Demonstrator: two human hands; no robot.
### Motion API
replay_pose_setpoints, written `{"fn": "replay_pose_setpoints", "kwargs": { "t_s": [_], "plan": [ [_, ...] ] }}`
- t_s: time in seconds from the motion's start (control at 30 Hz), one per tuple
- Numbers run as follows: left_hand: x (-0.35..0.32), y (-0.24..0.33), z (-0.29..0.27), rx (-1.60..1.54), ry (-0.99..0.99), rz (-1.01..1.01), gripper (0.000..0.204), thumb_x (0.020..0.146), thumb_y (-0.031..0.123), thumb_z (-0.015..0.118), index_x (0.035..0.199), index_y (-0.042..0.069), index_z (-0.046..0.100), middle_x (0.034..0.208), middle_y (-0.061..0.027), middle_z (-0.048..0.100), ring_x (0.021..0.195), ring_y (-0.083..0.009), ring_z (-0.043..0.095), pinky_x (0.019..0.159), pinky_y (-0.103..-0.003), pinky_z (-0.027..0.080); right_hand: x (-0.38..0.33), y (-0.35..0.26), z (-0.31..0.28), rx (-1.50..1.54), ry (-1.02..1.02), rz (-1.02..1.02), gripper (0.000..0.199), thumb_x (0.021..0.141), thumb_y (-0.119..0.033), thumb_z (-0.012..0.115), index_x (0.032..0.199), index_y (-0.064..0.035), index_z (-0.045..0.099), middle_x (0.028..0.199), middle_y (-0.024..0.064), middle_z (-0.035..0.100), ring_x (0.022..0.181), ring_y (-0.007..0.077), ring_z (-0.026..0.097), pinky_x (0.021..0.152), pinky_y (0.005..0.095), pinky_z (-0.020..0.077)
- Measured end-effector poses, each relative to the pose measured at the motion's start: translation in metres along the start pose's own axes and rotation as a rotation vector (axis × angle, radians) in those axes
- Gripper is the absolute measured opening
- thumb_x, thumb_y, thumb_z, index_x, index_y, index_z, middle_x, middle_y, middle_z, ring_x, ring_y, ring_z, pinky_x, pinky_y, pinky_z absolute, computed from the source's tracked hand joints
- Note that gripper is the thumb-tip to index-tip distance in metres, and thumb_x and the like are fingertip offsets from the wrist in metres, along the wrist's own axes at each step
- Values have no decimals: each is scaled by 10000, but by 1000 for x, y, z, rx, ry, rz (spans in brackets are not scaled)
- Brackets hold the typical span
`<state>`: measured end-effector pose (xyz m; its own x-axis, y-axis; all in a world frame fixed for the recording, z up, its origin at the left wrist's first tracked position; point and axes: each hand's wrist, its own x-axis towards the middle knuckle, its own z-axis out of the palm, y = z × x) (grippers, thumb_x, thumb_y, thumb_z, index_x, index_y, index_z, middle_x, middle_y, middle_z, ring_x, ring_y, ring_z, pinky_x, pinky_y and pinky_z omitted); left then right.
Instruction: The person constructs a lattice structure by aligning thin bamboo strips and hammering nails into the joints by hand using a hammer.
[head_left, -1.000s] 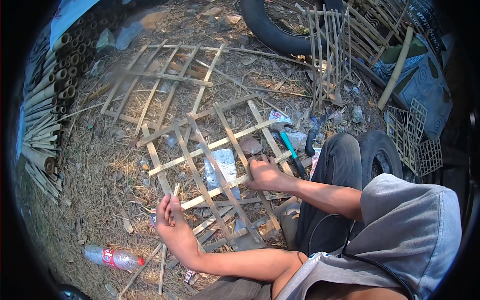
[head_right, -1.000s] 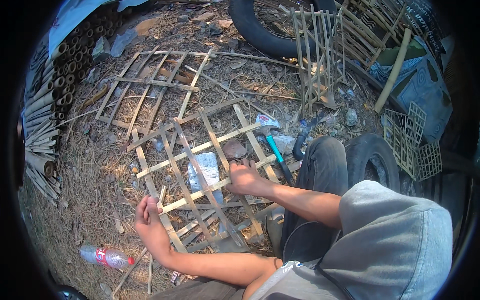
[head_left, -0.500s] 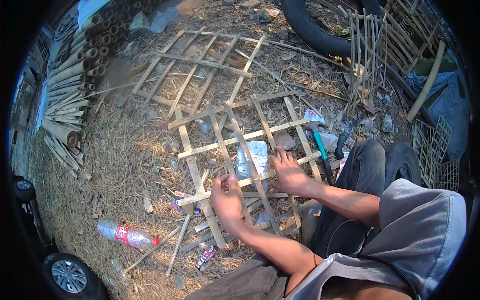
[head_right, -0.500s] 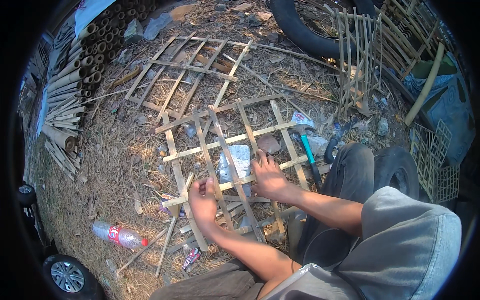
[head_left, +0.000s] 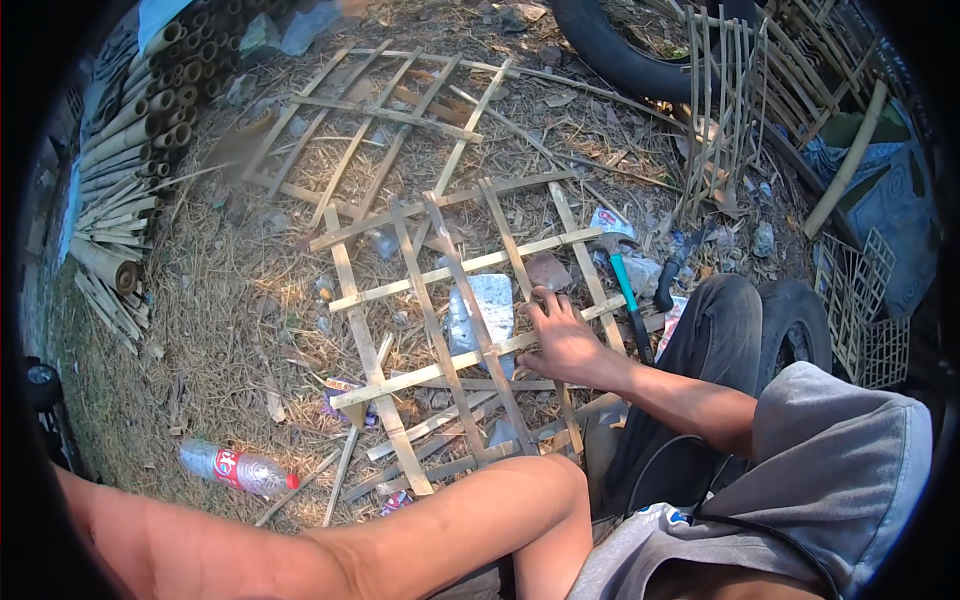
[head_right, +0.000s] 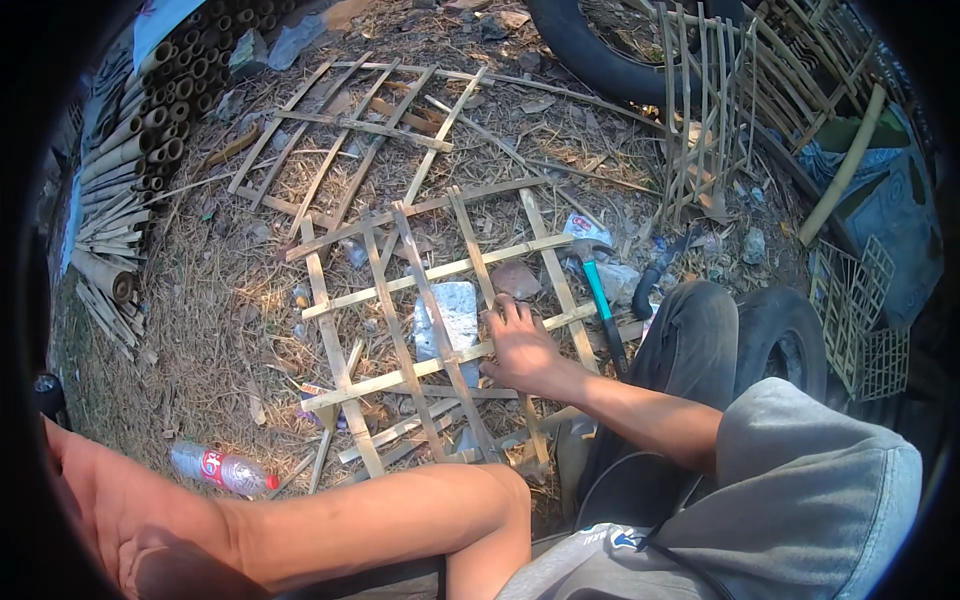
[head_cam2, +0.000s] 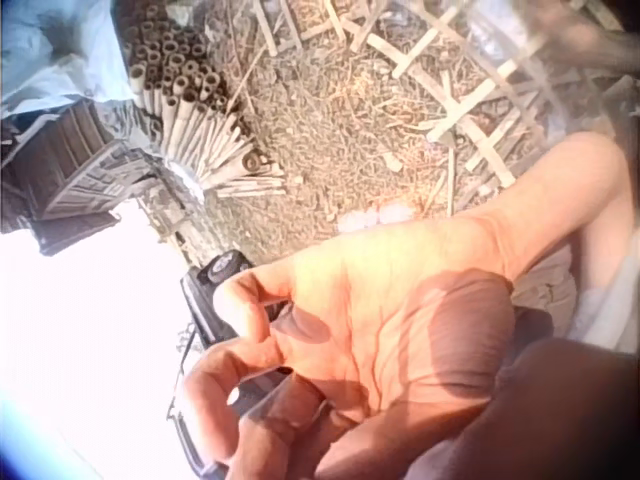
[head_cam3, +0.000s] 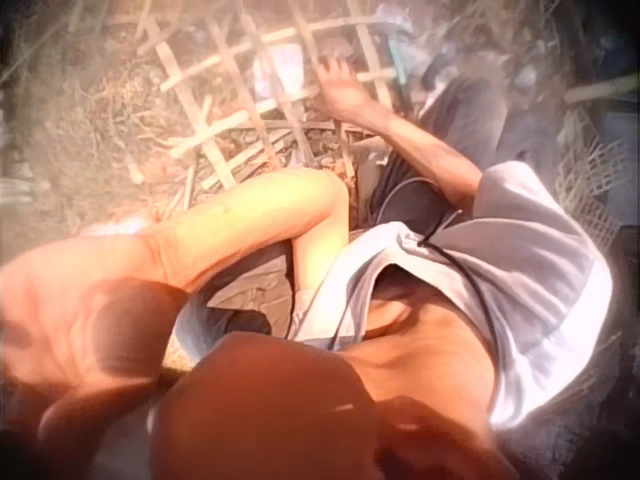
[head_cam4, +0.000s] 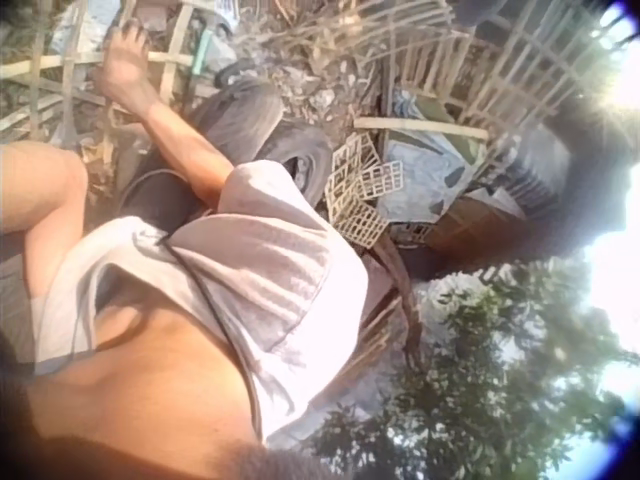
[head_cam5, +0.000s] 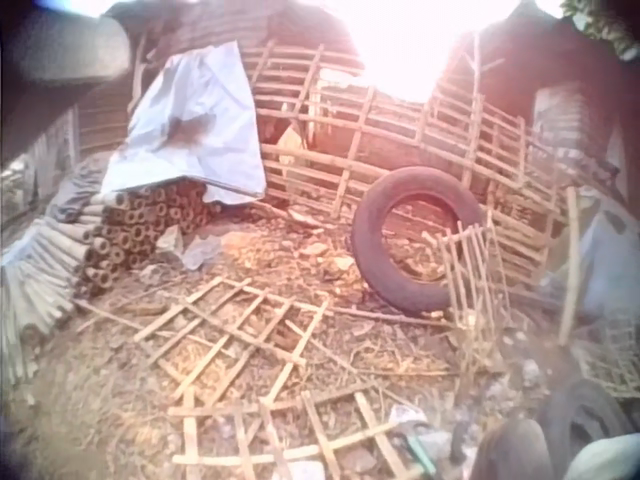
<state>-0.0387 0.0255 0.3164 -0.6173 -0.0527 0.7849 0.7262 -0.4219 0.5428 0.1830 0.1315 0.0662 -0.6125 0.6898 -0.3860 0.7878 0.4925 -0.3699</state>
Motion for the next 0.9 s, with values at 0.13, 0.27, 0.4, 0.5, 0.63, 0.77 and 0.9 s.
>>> {"fn": "replay_pose_setpoints", "kwargs": {
  "t_s": [0.13,0.27,0.4,0.5,0.63,0.77,0.9],
  "plan": [
    [-22,-5,6,3,9,-79,540,1043,406,535,1412,19,465,1276,-97,566,1096,-187,479,882,-338,420,-19,21,-14,-24,-41,105,801,811,-355,800,1412,22,427,1526,285,288,1345,481,383,1130,542,378],
    [-6,3,-10,102,7,-17,529,1046,400,530,1405,16,470,1272,-99,568,1095,-189,482,891,-343,419,5,-12,-1,46,-25,-50,818,817,-371,788,1395,65,408,1500,321,311,1346,490,378,1128,544,376],
    [-18,-4,-1,92,21,-48,519,1049,394,526,1398,13,476,1268,-101,571,1094,-191,486,900,-348,419,-3,2,-4,56,-28,21,802,809,-327,789,1418,30,409,1495,311,342,1360,478,388,1130,547,374],
    [-11,-3,-14,131,11,-54,511,1052,390,522,1392,11,480,1265,-103,573,1093,-193,488,907,-351,419,-4,-7,0,69,-48,29,807,808,-331,793,1417,31,406,1482,312,351,1350,481,390,1126,546,377],
    [-6,0,-15,150,7,-35,501,1055,384,517,1385,8,485,1261,-106,576,1092,-195,492,916,-356,418,-5,-3,-1,42,-37,21,830,804,-347,799,1419,41,398,1465,323,362,1327,493,397,1121,543,378],
    [-4,-2,-21,178,23,-14,491,1058,378,512,1378,5,491,1257,-108,578,1091,-198,495,925,-361,418,-1,-3,0,47,-34,20,834,805,-360,795,1414,47,397,1460,324,364,1324,494,399,1119,538,376],
    [2,-3,-27,198,25,2,482,1062,372,508,1371,2,496,1253,-110,581,1090,-200,498,934,-366,418,2,-2,-1,88,-39,11,839,805,-372,793,1411,52,397,1454,326,367,1322,492,401,1122,529,375]
  ]
}}
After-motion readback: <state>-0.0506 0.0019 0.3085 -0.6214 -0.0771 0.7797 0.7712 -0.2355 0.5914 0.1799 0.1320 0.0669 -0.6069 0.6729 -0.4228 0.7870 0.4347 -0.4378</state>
